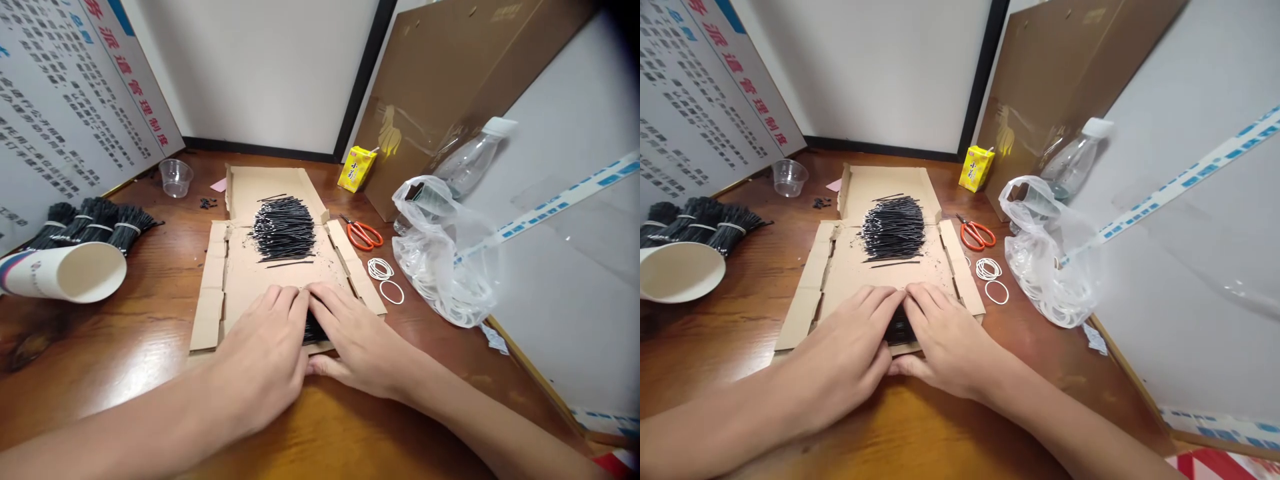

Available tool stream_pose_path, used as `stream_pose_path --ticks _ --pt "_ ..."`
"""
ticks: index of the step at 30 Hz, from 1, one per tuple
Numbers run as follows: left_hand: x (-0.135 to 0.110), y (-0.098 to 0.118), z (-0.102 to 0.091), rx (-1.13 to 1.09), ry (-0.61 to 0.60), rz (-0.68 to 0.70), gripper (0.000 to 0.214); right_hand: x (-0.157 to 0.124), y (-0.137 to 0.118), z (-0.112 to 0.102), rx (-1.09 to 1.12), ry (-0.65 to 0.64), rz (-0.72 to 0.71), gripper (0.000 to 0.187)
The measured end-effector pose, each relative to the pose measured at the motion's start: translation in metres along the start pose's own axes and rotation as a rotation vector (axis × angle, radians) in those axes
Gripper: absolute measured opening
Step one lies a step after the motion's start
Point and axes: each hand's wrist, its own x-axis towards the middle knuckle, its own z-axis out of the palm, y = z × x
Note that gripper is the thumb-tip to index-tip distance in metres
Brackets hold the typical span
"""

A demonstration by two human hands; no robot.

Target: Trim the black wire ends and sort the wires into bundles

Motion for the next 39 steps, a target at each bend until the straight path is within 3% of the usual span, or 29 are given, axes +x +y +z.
stream_pose_path --ticks 5,12,15,18,25,28,30,33,39 --pt "-0.008 0.010 -0.001 0.028 -0.043 0.038 0.023 0.000 -0.001 0.008 -0.256 -0.001 -0.053 0.048" --pt "-0.016 0.009 0.001 0.029 -0.105 0.092 0.028 0.001 0.002 0.008 -0.444 -0.081 -0.186 0.040" --pt "-0.016 0.007 0.002 -0.018 -0.105 0.075 0.027 0.005 0.005 0.002 -0.501 -0.195 -0.202 0.026" --pt "-0.014 0.003 0.001 -0.125 -0.099 0.026 0.024 0.011 0.009 -0.006 -0.429 -0.298 -0.206 0.023" --pt "-0.001 -0.011 0.002 -0.326 -0.059 -0.044 0.014 0.017 0.012 -0.020 -0.160 -0.373 -0.110 0.025" --pt "0.007 -0.015 -0.005 -0.431 -0.123 -0.128 0.010 0.029 0.016 -0.031 -0.039 -0.438 -0.054 0.026" --pt "0.012 -0.017 -0.013 -0.509 -0.171 -0.162 0.016 0.040 0.018 -0.041 0.051 -0.497 -0.019 0.030" --pt "0.017 -0.020 -0.025 -0.590 -0.149 -0.185 0.030 0.054 0.017 -0.054 0.052 -0.525 -0.033 0.028" --pt "0.025 -0.025 -0.036 -0.780 -0.209 -0.224 0.056 0.065 -0.001 -0.060 -0.234 -0.391 0.015 0.016"
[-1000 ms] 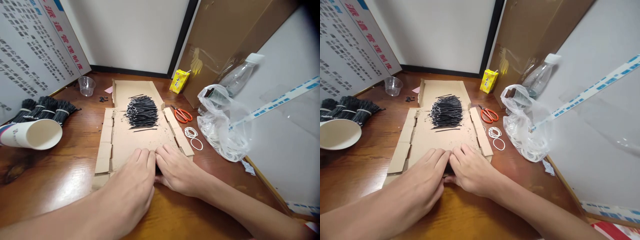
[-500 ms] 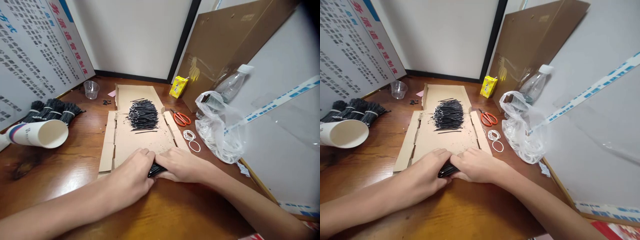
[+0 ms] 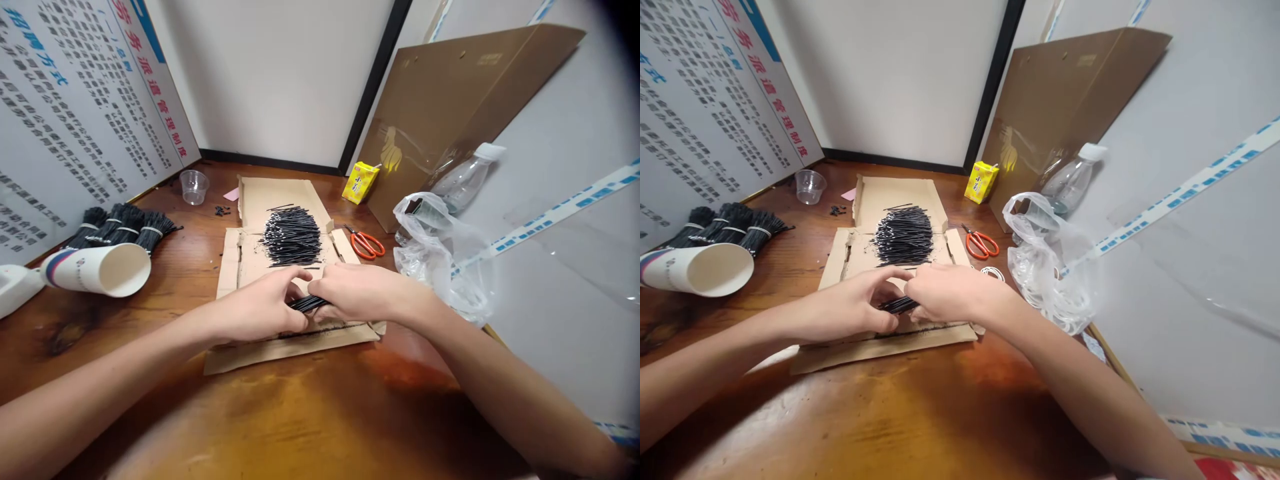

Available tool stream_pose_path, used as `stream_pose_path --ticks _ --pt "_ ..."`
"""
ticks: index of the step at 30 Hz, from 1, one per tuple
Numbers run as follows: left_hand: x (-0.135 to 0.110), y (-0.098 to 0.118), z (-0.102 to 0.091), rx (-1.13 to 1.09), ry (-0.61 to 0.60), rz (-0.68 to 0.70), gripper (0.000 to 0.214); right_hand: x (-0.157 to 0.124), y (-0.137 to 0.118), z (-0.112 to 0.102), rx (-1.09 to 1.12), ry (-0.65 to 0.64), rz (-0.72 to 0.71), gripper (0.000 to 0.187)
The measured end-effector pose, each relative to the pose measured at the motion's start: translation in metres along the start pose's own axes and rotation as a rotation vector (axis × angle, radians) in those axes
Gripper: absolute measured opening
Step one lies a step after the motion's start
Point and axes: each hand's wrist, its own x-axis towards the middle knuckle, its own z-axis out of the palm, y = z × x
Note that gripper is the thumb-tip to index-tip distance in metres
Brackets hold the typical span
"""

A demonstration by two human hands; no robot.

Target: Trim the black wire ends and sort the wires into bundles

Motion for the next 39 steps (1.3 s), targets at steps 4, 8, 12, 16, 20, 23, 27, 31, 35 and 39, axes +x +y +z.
stream_pose_path --ticks 4,8,12,16,20,23,27,31,35,39 --pt "0.007 -0.005 0.005 0.022 0.072 0.199 0.044 0.006 -0.020 -0.004 -0.112 0.072 -0.032 0.013" --pt "0.012 -0.017 0.007 0.055 0.063 0.318 0.031 0.008 -0.024 -0.013 -0.218 0.055 -0.041 0.014" --pt "0.013 -0.029 0.003 0.124 0.052 0.407 0.030 0.003 -0.016 -0.017 -0.250 0.098 -0.022 0.009" --pt "0.014 -0.035 -0.002 0.131 0.022 0.465 0.026 -0.007 -0.016 -0.015 -0.248 0.167 -0.054 0.010" --pt "0.015 -0.034 -0.007 0.122 0.018 0.444 0.021 -0.012 -0.015 -0.019 -0.203 0.216 -0.075 0.009" --pt "0.017 -0.032 -0.010 0.082 0.056 0.446 0.017 -0.006 -0.004 -0.025 -0.089 0.227 -0.104 0.002" --pt "0.020 -0.032 -0.010 0.004 0.107 0.443 0.014 0.003 0.016 -0.032 0.121 0.234 -0.271 0.018" --pt "0.021 -0.035 -0.008 0.012 0.123 0.410 0.018 0.009 0.020 -0.030 0.294 0.301 -0.417 0.051" --pt "0.022 -0.039 -0.006 0.052 0.097 0.416 0.024 0.025 0.007 -0.013 0.381 0.479 -0.473 0.051" --pt "0.021 -0.043 -0.003 0.079 0.086 0.402 0.027 0.040 -0.005 0.008 0.320 0.554 -0.472 0.025"
